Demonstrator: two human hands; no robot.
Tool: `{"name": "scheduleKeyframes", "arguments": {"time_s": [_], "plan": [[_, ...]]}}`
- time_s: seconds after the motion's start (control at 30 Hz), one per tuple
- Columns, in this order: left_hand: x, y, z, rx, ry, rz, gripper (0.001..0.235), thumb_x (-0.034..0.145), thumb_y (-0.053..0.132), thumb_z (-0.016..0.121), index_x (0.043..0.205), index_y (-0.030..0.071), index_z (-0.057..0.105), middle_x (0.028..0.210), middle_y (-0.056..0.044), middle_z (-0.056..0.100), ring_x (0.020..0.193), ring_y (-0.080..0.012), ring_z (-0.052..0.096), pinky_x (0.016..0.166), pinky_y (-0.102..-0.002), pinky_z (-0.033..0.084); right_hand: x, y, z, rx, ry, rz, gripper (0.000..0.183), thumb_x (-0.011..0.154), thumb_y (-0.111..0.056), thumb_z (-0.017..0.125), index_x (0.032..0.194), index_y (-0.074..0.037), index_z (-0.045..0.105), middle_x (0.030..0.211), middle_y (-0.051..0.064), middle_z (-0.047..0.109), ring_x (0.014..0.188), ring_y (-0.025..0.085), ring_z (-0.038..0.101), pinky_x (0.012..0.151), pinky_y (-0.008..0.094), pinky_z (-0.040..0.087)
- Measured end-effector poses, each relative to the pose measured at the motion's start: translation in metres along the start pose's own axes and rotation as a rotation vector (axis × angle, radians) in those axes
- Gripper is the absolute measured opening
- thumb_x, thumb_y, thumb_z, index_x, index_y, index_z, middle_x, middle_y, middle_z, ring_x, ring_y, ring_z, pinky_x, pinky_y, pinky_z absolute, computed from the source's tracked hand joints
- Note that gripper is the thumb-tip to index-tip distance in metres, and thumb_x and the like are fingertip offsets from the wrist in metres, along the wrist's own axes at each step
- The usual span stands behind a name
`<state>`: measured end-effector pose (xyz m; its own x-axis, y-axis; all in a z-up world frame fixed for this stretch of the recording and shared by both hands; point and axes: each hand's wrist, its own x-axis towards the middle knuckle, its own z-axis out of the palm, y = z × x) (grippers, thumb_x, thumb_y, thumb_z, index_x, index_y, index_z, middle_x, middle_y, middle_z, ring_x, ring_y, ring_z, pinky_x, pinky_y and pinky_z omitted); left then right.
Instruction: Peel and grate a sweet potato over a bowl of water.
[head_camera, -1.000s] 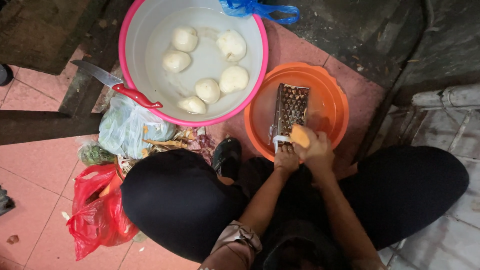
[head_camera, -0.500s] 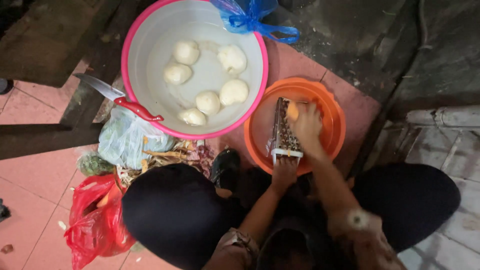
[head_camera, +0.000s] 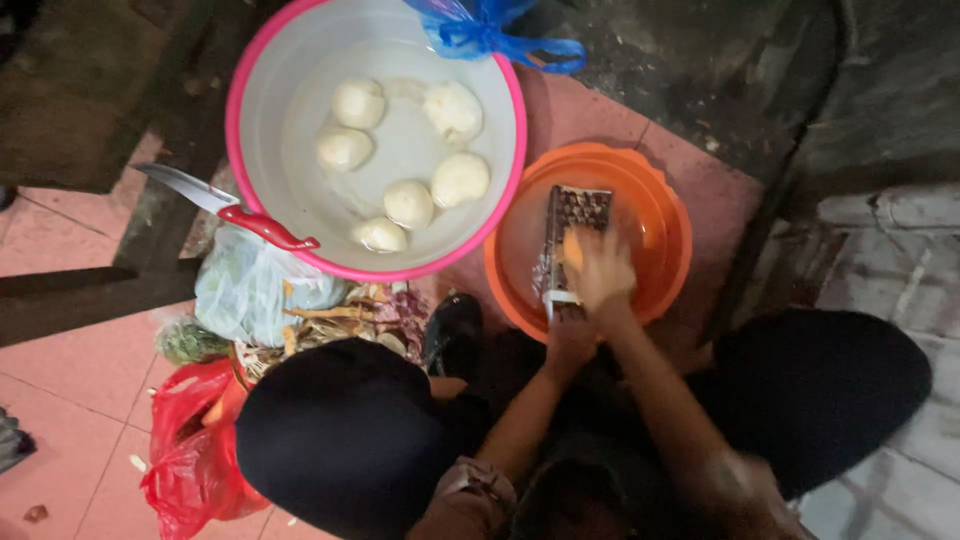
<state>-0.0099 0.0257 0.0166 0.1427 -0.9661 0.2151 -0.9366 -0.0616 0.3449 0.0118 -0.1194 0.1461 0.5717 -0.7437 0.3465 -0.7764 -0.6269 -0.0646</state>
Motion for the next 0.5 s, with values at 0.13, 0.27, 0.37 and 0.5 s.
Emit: {"name": "scheduleKeyframes", "arguments": {"time_s": [0.13, 0.27, 0.37, 0.5], "plan": [[0.022, -0.007, -0.021, -0.007, 0.058, 0.005, 0.02, 0.083, 0.015, 0.051, 0.072, 0.005, 0.063, 0.065, -0.017, 0.055, 0.058, -0.0363, 0.055, 0.055, -0.049, 0.04, 0.084, 0.047, 0.07, 0.043, -0.469, 0.293, 0.058, 0.076, -0.049, 0.081, 0.126, -0.025, 0.067, 0.125, 0.013, 0.046, 0.109, 0.044, 0.058, 0.073, 0.058, 0.059], [0.012, -0.008, 0.012, 0.0, 0.201, 0.042, 0.017, 0.078, 0.015, 0.047, 0.066, 0.007, 0.056, 0.061, -0.015, 0.046, 0.053, -0.0363, 0.047, 0.05, -0.047, 0.034, 0.048, 0.009, -0.056, 0.04, -0.615, 0.227, 0.061, 0.084, -0.058, 0.071, 0.129, -0.017, 0.066, 0.127, 0.016, 0.051, 0.116, 0.045, 0.059, 0.087, 0.055, 0.057], [-0.032, -0.009, 0.136, 0.325, -0.962, 0.22, 0.055, 0.101, 0.038, 0.023, 0.127, 0.022, 0.069, 0.143, -0.003, 0.063, 0.144, -0.0235, 0.04, 0.113, -0.045, 0.026, -0.064, 0.0, -0.056, -0.058, -0.435, 0.096, 0.069, 0.067, -0.068, 0.075, 0.115, -0.018, 0.071, 0.112, 0.014, 0.057, 0.09, 0.042, 0.066, 0.067, 0.049, 0.059], [0.022, -0.012, -0.043, -0.205, -0.302, -0.021, 0.036, 0.093, 0.016, 0.042, 0.091, -0.004, 0.072, 0.083, -0.021, 0.067, 0.084, -0.0425, 0.063, 0.075, -0.049, 0.044, 0.004, -0.015, -0.039, -0.008, -0.432, 0.134, 0.062, 0.073, -0.045, 0.079, 0.124, -0.013, 0.067, 0.113, 0.019, 0.057, 0.09, 0.042, 0.065, 0.066, 0.047, 0.062]]}}
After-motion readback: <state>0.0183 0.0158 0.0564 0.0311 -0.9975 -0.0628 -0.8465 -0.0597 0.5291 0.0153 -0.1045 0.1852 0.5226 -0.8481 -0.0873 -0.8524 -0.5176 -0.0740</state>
